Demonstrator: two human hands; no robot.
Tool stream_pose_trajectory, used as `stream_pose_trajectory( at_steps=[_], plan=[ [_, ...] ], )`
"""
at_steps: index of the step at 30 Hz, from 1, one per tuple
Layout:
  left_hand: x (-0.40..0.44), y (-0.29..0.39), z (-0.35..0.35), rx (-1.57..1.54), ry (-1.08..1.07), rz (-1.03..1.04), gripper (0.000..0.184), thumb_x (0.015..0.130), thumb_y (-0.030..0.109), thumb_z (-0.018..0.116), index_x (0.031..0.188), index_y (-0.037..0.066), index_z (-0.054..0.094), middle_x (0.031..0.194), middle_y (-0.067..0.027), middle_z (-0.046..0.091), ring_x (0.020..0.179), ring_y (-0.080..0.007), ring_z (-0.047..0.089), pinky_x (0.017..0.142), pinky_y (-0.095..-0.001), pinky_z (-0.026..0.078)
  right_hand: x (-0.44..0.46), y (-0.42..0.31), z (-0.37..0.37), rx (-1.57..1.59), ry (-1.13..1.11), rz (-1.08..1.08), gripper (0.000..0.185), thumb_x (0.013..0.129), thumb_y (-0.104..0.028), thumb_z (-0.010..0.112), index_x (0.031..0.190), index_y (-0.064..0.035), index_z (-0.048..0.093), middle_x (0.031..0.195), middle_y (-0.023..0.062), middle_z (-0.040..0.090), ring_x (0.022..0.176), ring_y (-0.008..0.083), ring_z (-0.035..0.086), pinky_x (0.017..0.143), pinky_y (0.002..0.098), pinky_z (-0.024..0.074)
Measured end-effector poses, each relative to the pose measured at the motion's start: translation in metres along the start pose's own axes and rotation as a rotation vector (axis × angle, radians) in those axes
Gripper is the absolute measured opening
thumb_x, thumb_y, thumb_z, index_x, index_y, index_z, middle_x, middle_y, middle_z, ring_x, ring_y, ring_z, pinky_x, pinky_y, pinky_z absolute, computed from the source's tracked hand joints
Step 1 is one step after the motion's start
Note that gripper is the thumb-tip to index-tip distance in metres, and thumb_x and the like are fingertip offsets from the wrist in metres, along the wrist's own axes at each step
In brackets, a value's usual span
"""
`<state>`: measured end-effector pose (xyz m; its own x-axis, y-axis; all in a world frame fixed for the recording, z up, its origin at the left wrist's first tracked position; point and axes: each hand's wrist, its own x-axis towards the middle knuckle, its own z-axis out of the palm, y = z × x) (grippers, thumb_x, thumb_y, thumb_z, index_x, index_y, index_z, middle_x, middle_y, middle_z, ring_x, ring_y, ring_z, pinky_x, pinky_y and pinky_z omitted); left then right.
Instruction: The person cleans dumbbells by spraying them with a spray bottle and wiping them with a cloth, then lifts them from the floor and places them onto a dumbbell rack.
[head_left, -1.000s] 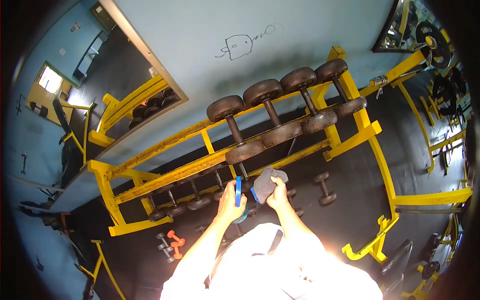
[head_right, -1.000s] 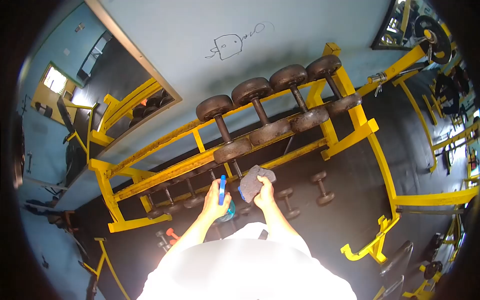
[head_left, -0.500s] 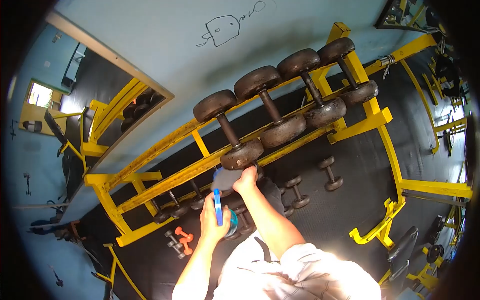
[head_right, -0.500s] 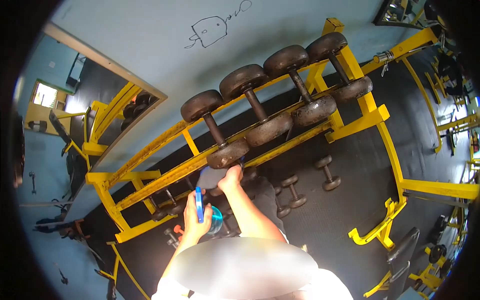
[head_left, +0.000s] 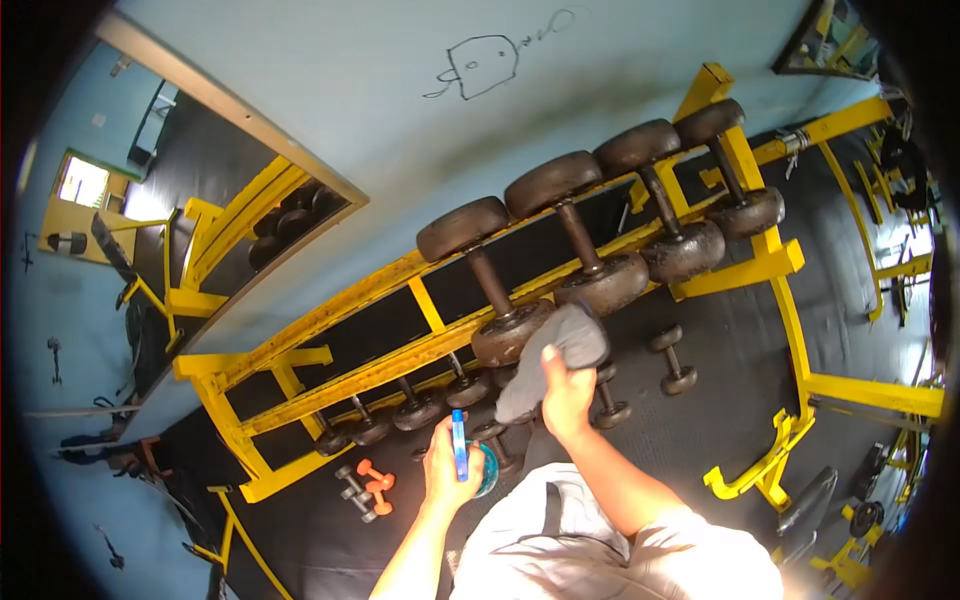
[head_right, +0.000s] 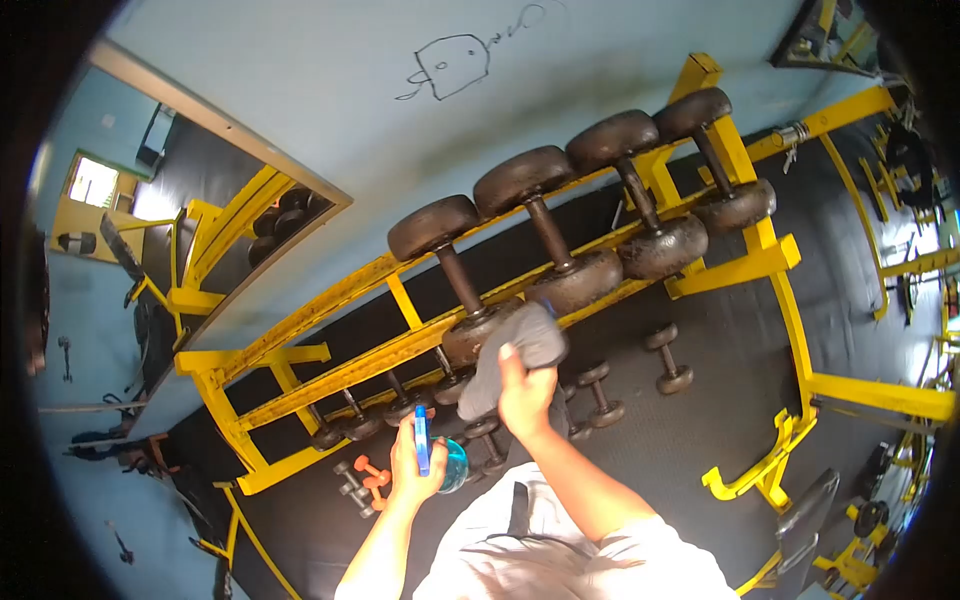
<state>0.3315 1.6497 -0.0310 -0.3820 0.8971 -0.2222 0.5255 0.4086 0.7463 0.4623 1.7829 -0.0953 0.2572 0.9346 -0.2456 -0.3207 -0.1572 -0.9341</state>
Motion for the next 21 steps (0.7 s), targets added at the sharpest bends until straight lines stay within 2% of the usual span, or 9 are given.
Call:
stream_pose_trajectory(
  at_steps=[1,3,5,8,9,10,13,17,21],
  plan=[
    [0.003,0.001,-0.001,-0.01,0.015,-0.008,0.048,0.077,0.014,0.06,0.123,0.005,0.05,0.096,-0.0188,0.064,0.077,-0.0318,0.066,0.073,-0.0402,0.052,-0.006,-0.004,0.006,-0.375,-0.076,-0.439,0.061,0.075,-0.01,0.071,0.132,-0.0036,0.051,0.115,0.0158,0.05,0.108,0.0306,0.047,0.096,0.0402,0.0387],
    [0.009,0.005,-0.002,-0.017,0.046,-0.041,0.047,0.078,0.013,0.059,0.124,0.004,0.05,0.096,-0.0187,0.064,0.076,-0.0305,0.066,0.073,-0.0393,0.052,-0.008,0.009,0.017,-1.035,-0.267,-0.679,0.077,0.065,-0.013,0.07,0.138,-0.0096,0.047,0.124,0.0215,0.042,0.112,0.042,0.041,0.097,0.0483,0.0343],
    [0.013,0.013,-0.008,-0.025,0.033,-0.101,0.046,0.079,0.011,0.058,0.124,0.003,0.05,0.099,-0.0184,0.064,0.076,-0.03,0.066,0.074,-0.0389,0.052,-0.015,0.043,0.03,-1.227,-0.216,-0.864,0.08,0.061,-0.024,0.066,0.138,-0.0144,0.048,0.127,0.0191,0.04,0.113,0.0396,0.038,0.092,0.054,0.0311],
    [0.011,0.002,-0.008,-0.079,0.2,0.075,0.045,0.079,0.01,0.058,0.122,0.002,0.051,0.106,-0.0178,0.064,0.085,-0.0305,0.067,0.078,-0.0388,0.052,-0.015,0.049,0.014,-1.341,-0.291,-1.054,0.078,0.061,-0.021,0.065,0.137,-0.0172,0.05,0.129,0.0162,0.04,0.114,0.0371,0.038,0.09,0.054,0.0315],
    [0.011,0.004,-0.01,-0.104,0.201,0.032,0.044,0.079,0.014,0.06,0.121,0.004,0.051,0.107,-0.0134,0.065,0.077,-0.0201,0.064,0.075,-0.0338,0.051,-0.013,0.042,0.008,-1.372,-0.425,-1.161,0.075,0.062,-0.021,0.064,0.136,-0.0179,0.051,0.127,0.0149,0.042,0.112,0.0357,0.04,0.089,0.053,0.0321],
    [0.013,0.001,-0.007,-0.106,0.232,0.072,0.044,0.079,0.014,0.059,0.121,0.004,0.052,0.106,-0.0132,0.065,0.076,-0.0197,0.064,0.075,-0.0336,0.051,-0.009,0.037,0.003,-1.393,-0.56,-1.273,0.073,0.063,-0.02,0.063,0.135,-0.0185,0.053,0.126,0.0136,0.043,0.111,0.0344,0.041,0.089,0.0519,0.0326],
    [0.012,0.006,-0.012,-0.126,0.257,0.069,0.044,0.079,0.013,0.059,0.121,0.004,0.052,0.104,-0.0125,0.065,0.076,-0.0191,0.065,0.073,-0.033,0.052,0.011,0.028,-0.005,-1.203,-0.715,-1.122,0.067,0.065,-0.018,0.062,0.132,-0.0188,0.055,0.125,0.0131,0.046,0.11,0.0328,0.044,0.09,0.0487,0.034],
    [-0.004,-0.003,-0.011,-0.209,0.274,-0.03,0.043,0.079,0.012,0.059,0.121,0.004,0.052,0.103,-0.0115,0.065,0.07,-0.0184,0.064,0.07,-0.032,0.052,0.032,0.053,-0.004,-0.786,-0.076,-0.743,0.042,0.089,-0.02,0.056,0.126,-0.0005,0.054,0.121,0.0209,0.052,0.107,0.0394,0.049,0.097,0.0516,0.034],
    [-0.022,-0.02,-0.002,-0.151,0.259,-0.113,0.043,0.078,0.01,0.06,0.121,0.005,0.053,0.094,-0.0098,0.066,0.066,-0.0179,0.063,0.068,-0.0318,0.051,0.019,0.043,0.002,-0.581,0.039,-0.302,0.045,0.092,-0.023,0.056,0.124,0.0079,0.049,0.125,0.0259,0.052,0.115,0.037,0.05,0.101,0.0435,0.0342]
  ],
)
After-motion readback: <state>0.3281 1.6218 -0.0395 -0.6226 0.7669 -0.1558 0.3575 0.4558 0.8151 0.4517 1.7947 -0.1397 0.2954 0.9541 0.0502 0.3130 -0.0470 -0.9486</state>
